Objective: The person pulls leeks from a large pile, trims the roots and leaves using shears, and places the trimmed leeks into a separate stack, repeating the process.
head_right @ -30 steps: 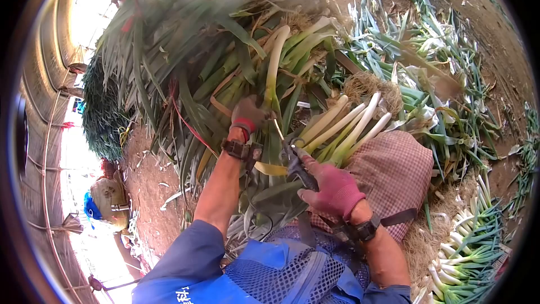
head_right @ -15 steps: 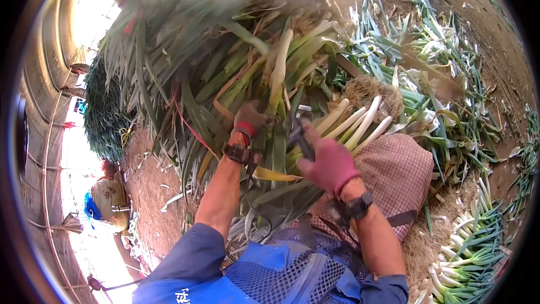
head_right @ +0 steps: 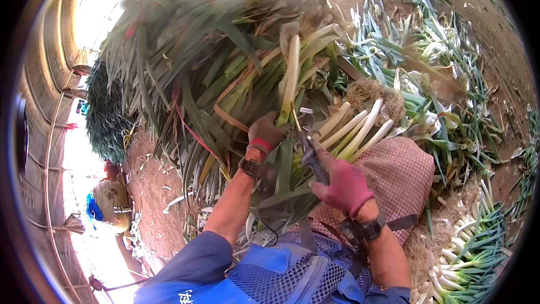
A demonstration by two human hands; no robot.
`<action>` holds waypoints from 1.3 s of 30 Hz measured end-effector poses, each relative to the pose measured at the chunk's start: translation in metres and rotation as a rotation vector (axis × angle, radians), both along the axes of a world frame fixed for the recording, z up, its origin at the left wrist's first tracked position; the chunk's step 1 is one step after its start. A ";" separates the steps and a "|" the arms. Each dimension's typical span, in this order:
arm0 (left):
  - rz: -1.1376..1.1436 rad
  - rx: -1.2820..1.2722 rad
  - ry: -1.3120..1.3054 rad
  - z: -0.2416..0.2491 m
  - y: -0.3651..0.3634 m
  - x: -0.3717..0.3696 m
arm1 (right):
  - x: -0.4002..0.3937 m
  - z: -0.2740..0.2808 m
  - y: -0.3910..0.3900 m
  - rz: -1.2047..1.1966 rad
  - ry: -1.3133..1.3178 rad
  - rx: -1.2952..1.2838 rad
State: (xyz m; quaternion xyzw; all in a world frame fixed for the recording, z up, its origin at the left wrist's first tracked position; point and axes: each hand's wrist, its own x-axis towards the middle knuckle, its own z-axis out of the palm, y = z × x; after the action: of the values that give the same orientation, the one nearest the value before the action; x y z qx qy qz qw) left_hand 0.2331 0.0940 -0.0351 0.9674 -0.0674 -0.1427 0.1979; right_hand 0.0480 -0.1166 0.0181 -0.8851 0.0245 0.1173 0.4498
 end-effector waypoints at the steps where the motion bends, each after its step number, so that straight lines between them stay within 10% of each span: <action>1: -0.003 0.011 -0.010 -0.001 -0.002 -0.002 | -0.008 -0.005 0.000 -0.004 -0.009 -0.009; 15: -0.231 0.140 0.020 -0.005 -0.040 -0.017 | -0.011 -0.010 -0.020 -0.125 -0.084 0.046; 22: -0.707 0.232 0.133 -0.034 -0.089 -0.093 | -0.010 -0.025 -0.035 -0.212 -0.073 0.033; 25: -0.438 -0.171 -0.017 -0.002 -0.048 -0.070 | -0.009 -0.012 -0.040 -0.259 0.170 0.025; 31: -0.065 0.295 -0.754 0.054 0.056 0.040 | -0.014 -0.018 -0.026 -0.116 -0.035 0.241; 39: -0.030 0.420 -0.392 0.060 0.044 0.068 | 0.014 0.006 0.018 -0.034 -0.069 0.227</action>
State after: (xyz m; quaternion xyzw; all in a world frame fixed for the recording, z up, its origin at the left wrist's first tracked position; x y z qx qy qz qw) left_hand 0.3015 0.1380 0.0251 0.9953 -0.0875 0.0331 -0.0259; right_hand 0.0616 -0.0989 0.0245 -0.8313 0.0105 0.0810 0.5497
